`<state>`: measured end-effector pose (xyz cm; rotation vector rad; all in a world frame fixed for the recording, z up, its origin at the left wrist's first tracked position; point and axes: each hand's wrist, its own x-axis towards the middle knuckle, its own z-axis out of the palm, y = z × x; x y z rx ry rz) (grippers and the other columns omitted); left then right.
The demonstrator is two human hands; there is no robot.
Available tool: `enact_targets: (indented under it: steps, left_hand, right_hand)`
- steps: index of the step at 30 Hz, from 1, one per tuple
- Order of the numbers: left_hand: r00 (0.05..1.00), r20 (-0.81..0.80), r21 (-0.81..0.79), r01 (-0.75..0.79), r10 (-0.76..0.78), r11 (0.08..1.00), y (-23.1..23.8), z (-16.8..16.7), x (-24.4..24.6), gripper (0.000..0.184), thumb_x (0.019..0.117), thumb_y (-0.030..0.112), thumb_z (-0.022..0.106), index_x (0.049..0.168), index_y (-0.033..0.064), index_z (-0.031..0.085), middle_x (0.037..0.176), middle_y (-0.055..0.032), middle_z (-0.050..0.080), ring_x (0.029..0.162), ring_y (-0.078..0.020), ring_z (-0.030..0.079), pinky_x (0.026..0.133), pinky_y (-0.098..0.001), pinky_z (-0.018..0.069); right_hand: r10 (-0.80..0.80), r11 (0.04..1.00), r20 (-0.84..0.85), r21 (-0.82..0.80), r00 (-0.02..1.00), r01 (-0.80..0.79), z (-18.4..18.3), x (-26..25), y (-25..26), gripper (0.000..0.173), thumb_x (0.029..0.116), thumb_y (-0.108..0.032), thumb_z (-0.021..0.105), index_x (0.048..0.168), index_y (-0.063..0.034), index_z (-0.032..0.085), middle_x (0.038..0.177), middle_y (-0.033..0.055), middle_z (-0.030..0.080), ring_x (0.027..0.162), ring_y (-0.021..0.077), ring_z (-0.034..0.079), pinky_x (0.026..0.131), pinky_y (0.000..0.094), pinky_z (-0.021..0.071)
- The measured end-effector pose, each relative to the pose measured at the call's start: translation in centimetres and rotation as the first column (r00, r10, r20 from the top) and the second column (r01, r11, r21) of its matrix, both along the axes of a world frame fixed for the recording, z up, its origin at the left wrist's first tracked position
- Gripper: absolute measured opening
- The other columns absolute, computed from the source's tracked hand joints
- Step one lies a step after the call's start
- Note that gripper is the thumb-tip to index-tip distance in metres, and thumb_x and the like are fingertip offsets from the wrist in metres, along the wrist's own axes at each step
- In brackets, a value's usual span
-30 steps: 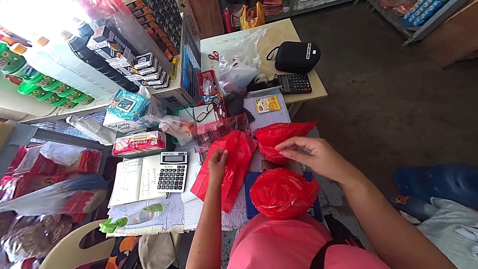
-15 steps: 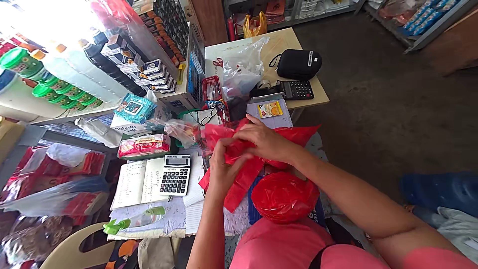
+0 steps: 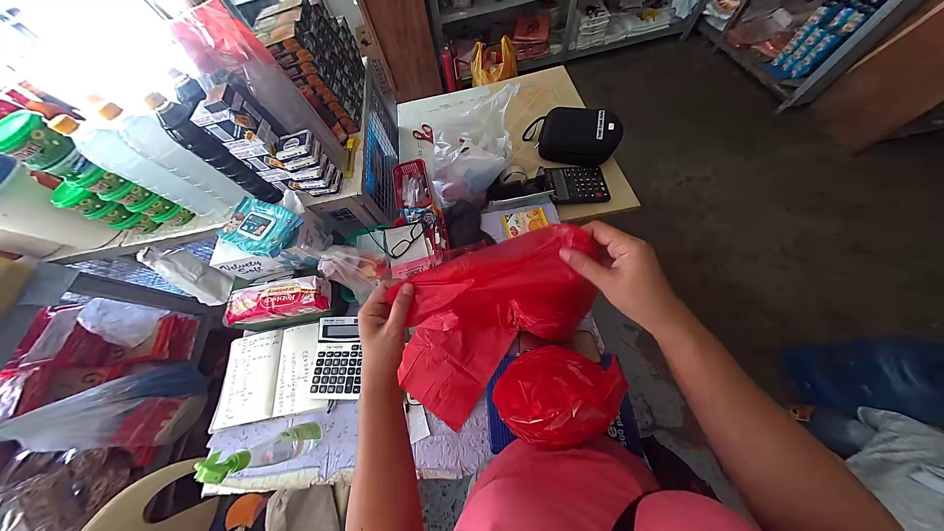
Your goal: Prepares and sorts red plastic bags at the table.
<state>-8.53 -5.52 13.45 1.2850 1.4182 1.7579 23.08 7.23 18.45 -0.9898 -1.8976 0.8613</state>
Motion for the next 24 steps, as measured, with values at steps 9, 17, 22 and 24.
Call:
enact_targets:
  steps: [9,17,22,24]
  left_hand:
    - [0.975,-0.093,-0.118,0.189,-0.200,0.975,3.4,5.8,6.1,0.030,0.1086,0.028,0.048,0.090,0.0140,0.067,0.068,0.0072,0.063,0.058,-0.0013,0.060,0.055,-0.0201,0.0527]
    - [0.965,0.116,0.121,0.219,-0.233,0.968,2.1,6.2,4.1,0.012,0.0899,0.013,0.078,0.101,0.0129,0.072,0.095,0.0005,0.072,0.085,-0.0092,0.069,0.083,-0.0301,0.0603]
    - [0.949,0.207,0.137,0.214,-0.239,0.967,2.3,6.9,5.1,0.024,0.0883,-0.002,0.073,0.105,0.0108,0.062,0.107,-0.0072,0.071,0.091,-0.0145,0.071,0.082,-0.0321,0.0621]
    - [0.964,0.124,0.119,0.219,-0.233,0.968,2.3,7.2,5.5,0.034,0.0901,-0.004,0.068,0.119,0.0091,0.058,0.109,-0.0080,0.071,0.094,-0.0156,0.072,0.083,-0.0317,0.0616]
  right_hand:
    - [0.205,0.810,0.289,0.486,0.935,-0.327,3.9,-5.7,-3.9,0.062,0.0876,-0.038,0.079,0.138,-0.0082,0.060,0.141,0.0126,0.060,0.128,0.0250,0.059,0.107,0.0423,0.0500]
    - [0.151,0.986,-0.222,0.101,0.963,-0.131,3.2,-4.6,-2.5,0.031,0.1071,-0.022,0.054,0.085,-0.0063,0.068,0.065,-0.0032,0.056,0.056,0.0019,0.051,0.052,0.0186,0.0433]
    - [0.246,0.925,-0.402,-0.174,0.882,-0.337,3.0,-4.4,-2.7,0.035,0.0938,-0.005,0.069,0.129,-0.0047,0.065,0.112,0.0075,0.072,0.098,0.0158,0.071,0.085,0.0318,0.0623]
    - [0.245,0.886,-0.442,-0.259,0.863,-0.384,3.6,-4.5,-2.7,0.057,0.0866,-0.006,0.078,0.140,-0.0098,0.058,0.118,0.0088,0.070,0.101,0.0185,0.071,0.085,0.0339,0.0627]
